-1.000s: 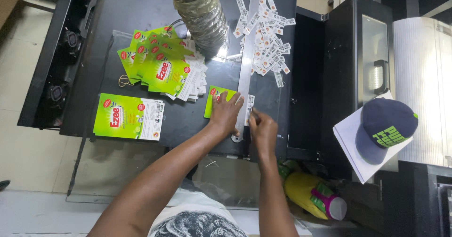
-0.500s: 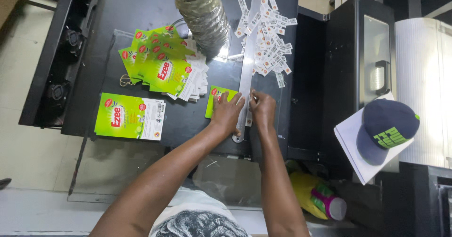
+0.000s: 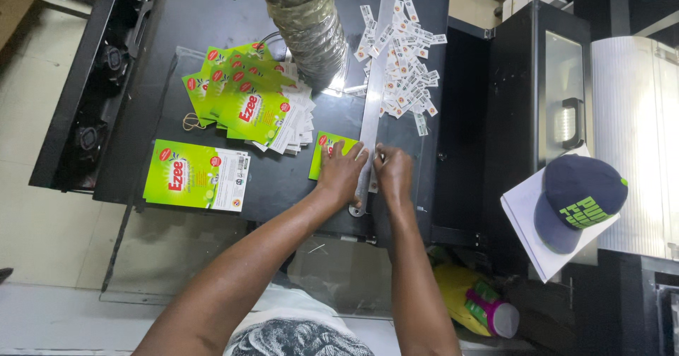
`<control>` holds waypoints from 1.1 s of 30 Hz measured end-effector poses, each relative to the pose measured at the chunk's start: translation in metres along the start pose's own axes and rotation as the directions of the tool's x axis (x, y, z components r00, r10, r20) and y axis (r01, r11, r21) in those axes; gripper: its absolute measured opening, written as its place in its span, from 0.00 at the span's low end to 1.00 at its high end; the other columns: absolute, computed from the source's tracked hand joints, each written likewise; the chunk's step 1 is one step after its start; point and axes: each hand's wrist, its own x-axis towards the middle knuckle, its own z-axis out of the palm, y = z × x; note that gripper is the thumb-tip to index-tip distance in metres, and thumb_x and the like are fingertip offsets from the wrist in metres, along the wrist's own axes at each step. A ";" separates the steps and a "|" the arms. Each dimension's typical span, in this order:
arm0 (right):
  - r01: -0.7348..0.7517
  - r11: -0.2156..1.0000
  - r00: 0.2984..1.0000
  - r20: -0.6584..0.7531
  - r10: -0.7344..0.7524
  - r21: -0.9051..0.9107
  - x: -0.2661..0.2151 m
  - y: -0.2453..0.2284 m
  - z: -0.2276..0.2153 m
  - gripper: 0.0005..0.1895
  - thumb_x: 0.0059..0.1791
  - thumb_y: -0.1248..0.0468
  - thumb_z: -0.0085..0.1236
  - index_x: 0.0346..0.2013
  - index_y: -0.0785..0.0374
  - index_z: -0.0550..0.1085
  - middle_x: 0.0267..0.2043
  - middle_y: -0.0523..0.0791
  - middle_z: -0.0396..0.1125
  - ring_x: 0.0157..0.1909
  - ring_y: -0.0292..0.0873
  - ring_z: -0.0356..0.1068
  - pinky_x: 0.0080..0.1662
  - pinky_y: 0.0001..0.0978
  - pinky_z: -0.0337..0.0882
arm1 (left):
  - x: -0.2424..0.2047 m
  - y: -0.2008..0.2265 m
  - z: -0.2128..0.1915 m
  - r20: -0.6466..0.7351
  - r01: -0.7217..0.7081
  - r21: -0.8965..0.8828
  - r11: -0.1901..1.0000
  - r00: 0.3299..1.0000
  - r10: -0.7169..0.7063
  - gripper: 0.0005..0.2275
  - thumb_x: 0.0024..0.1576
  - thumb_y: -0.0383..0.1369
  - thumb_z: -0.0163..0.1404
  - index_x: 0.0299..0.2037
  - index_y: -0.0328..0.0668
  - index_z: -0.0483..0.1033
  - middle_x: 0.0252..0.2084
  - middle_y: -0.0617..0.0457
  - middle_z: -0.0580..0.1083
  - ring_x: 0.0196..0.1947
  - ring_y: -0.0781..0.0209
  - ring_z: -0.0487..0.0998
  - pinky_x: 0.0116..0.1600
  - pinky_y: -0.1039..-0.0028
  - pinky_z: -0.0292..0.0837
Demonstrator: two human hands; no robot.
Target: The person repeatedly cuts green packets on a table using a utility knife and a metal ruler as a guide. The person aligns each packet, cuts along the ruler, and places the cut pieces aside. The process is repeated for multiple packets throughout the clip.
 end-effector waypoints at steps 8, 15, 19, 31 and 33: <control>-0.113 0.992 0.991 0.067 0.117 -0.054 -0.073 -0.009 -0.010 0.14 0.58 0.62 0.59 0.53 0.61 0.88 0.42 0.61 0.82 0.46 0.74 0.80 0.48 0.69 0.78 | 0.005 -0.003 0.008 -0.006 -0.004 0.014 1.000 1.000 0.004 0.55 0.36 0.45 0.85 0.78 0.45 0.71 0.80 0.42 0.67 0.79 0.21 0.61 0.74 0.15 0.54; -0.116 0.992 0.991 0.060 0.120 -0.058 -0.144 -0.025 -0.027 0.12 0.58 0.66 0.62 0.52 0.67 0.87 0.40 0.60 0.81 0.46 0.66 0.82 0.46 0.55 0.79 | 0.005 -0.003 0.005 0.036 0.009 0.029 1.000 0.999 -0.010 0.56 0.38 0.46 0.84 0.80 0.45 0.69 0.82 0.42 0.65 0.81 0.21 0.58 0.75 0.15 0.51; -0.180 0.979 0.984 0.015 0.179 0.093 -0.137 -0.025 -0.037 0.16 0.59 0.68 0.61 0.60 0.72 0.83 0.47 0.66 0.80 0.52 0.73 0.79 0.52 0.64 0.78 | 0.004 -0.002 0.002 0.042 0.002 0.043 0.999 0.999 -0.004 0.57 0.37 0.48 0.84 0.81 0.47 0.68 0.82 0.43 0.65 0.81 0.22 0.58 0.75 0.15 0.51; -0.114 0.980 0.986 -0.103 0.132 0.161 -0.053 0.023 -0.008 0.10 0.63 0.61 0.57 0.58 0.57 0.74 0.52 0.57 0.82 0.55 0.69 0.81 0.51 0.64 0.77 | -0.002 -0.001 -0.005 0.032 0.006 0.002 1.000 0.999 -0.006 0.56 0.38 0.47 0.83 0.81 0.44 0.68 0.82 0.42 0.65 0.81 0.21 0.58 0.76 0.15 0.52; -0.223 0.962 0.961 -0.131 0.245 0.160 -0.056 0.032 -0.014 0.09 0.63 0.59 0.57 0.57 0.55 0.75 0.52 0.57 0.82 0.56 0.67 0.81 0.54 0.62 0.77 | 0.000 -0.002 0.000 0.025 -0.008 -0.003 1.000 1.000 0.008 0.57 0.37 0.47 0.84 0.80 0.45 0.68 0.81 0.41 0.65 0.81 0.20 0.59 0.75 0.15 0.51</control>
